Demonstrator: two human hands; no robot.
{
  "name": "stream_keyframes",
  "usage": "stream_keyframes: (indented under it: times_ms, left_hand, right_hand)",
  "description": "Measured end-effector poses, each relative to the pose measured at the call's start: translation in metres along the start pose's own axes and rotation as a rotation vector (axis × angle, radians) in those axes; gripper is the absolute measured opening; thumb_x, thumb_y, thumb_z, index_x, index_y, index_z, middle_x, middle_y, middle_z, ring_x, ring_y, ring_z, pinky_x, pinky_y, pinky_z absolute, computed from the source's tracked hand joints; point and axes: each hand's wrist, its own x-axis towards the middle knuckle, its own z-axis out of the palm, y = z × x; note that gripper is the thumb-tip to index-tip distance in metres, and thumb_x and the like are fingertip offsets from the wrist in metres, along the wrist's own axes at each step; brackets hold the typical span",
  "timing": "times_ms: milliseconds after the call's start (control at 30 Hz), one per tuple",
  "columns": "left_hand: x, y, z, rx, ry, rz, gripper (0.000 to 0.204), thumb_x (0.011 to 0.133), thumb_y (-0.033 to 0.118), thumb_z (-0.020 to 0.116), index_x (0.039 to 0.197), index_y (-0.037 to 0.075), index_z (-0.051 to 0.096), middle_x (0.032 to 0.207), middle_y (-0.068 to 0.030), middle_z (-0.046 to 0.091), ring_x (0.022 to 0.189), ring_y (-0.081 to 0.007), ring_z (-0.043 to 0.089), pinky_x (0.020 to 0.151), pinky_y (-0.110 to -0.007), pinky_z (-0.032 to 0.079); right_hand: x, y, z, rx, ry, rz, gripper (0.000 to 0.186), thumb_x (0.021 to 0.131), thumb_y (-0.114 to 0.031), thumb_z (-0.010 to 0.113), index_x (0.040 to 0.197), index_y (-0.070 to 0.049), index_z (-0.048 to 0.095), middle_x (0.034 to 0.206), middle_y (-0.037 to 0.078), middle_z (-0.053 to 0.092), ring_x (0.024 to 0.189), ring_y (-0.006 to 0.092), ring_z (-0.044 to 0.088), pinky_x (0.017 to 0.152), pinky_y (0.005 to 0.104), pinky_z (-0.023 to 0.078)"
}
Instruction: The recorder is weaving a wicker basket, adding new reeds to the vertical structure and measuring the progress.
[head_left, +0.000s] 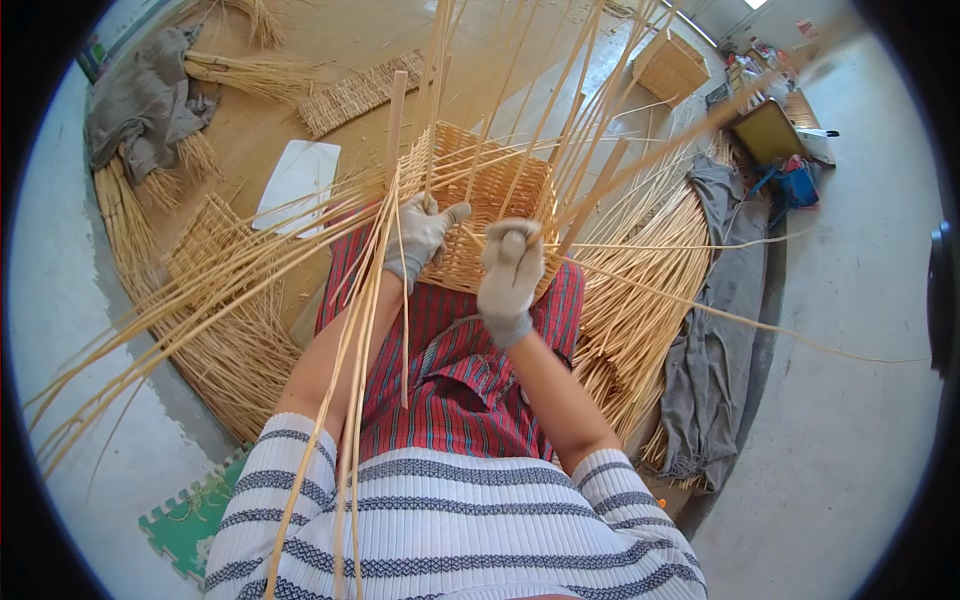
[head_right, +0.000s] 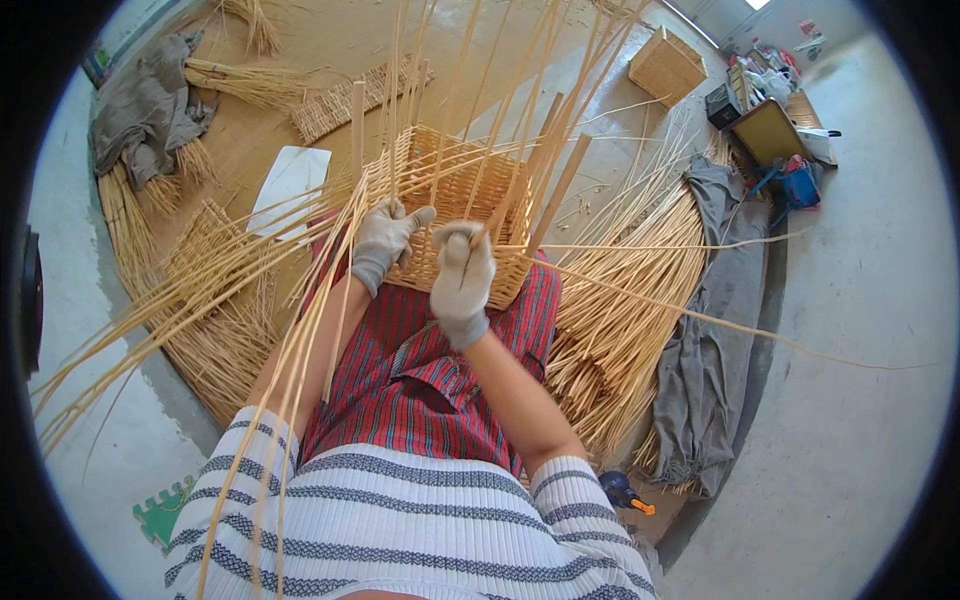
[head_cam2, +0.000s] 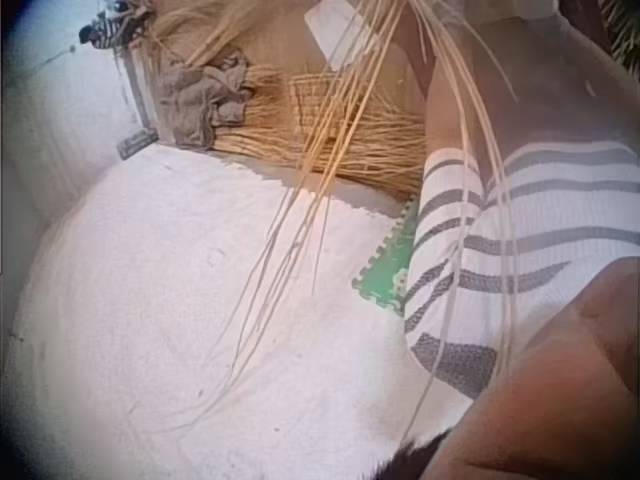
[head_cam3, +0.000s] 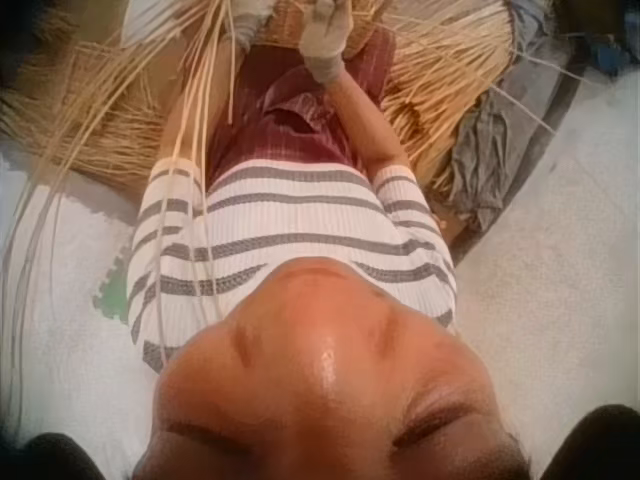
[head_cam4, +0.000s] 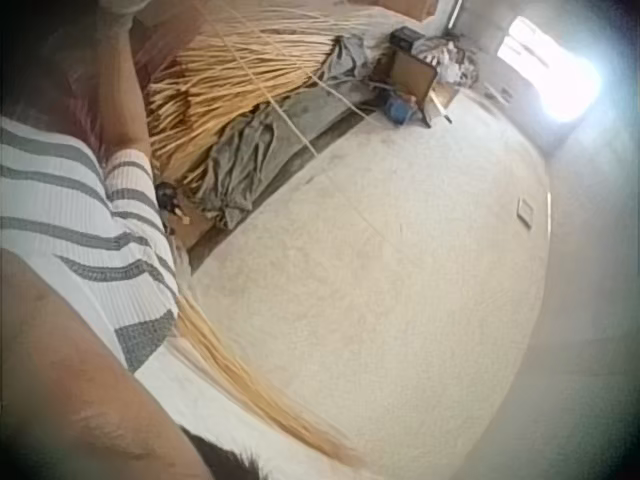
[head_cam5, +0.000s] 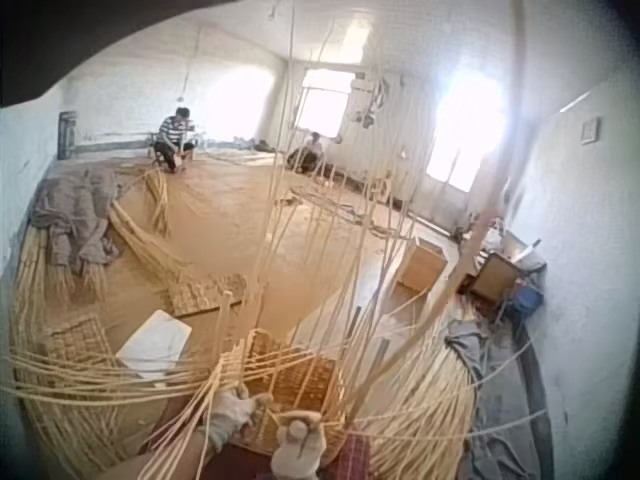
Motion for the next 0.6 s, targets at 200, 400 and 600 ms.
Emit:
stream_keyframes:
  times_ms: [200, 400, 600]
  left_hand:
    - [-0.004, 0.008, 0.012, 0.150, 0.106, -0.015, 0.054, 0.076, 0.037, 0.086, 0.070, 0.014, 0.038, 0.046, 0.0007, 0.042, 0.029, -0.0138, 0.041, 0.027, -0.032, 0.033]
    - [-0.030, -0.016, 0.010, -0.076, 0.248, 0.529, 0.019, 0.097, 0.015, 0.064, 0.112, 0.008, 0.053, 0.079, -0.0049, 0.061, 0.063, -0.0147, 0.062, 0.050, -0.029, 0.049]
    - [-0.014, -0.001, 0.042, 0.448, -0.157, 0.602, 0.035, 0.101, 0.024, 0.057, 0.129, 0.004, 0.050, 0.102, -0.0103, 0.066, 0.062, -0.0152, 0.065, 0.053, -0.032, 0.057]
  right_hand:
    - [0.014, 0.092, -0.056, 0.800, 0.315, 0.592, 0.024, 0.106, -0.034, 0.048, 0.102, -0.011, 0.054, 0.077, -0.001, 0.051, 0.053, 0.0060, 0.039, 0.048, 0.0238, 0.035]
    - [-0.001, 0.064, -0.101, 0.648, 0.180, 0.507, 0.018, 0.104, -0.027, 0.051, 0.103, -0.010, 0.056, 0.075, 0.003, 0.057, 0.075, 0.0174, 0.059, 0.084, 0.0360, 0.053]
    - [-0.006, 0.033, -0.127, 0.339, 0.226, 0.668, 0.011, 0.101, -0.008, 0.055, 0.112, -0.008, 0.054, 0.109, 0.012, 0.067, 0.100, 0.0218, 0.066, 0.084, 0.0348, 0.058]
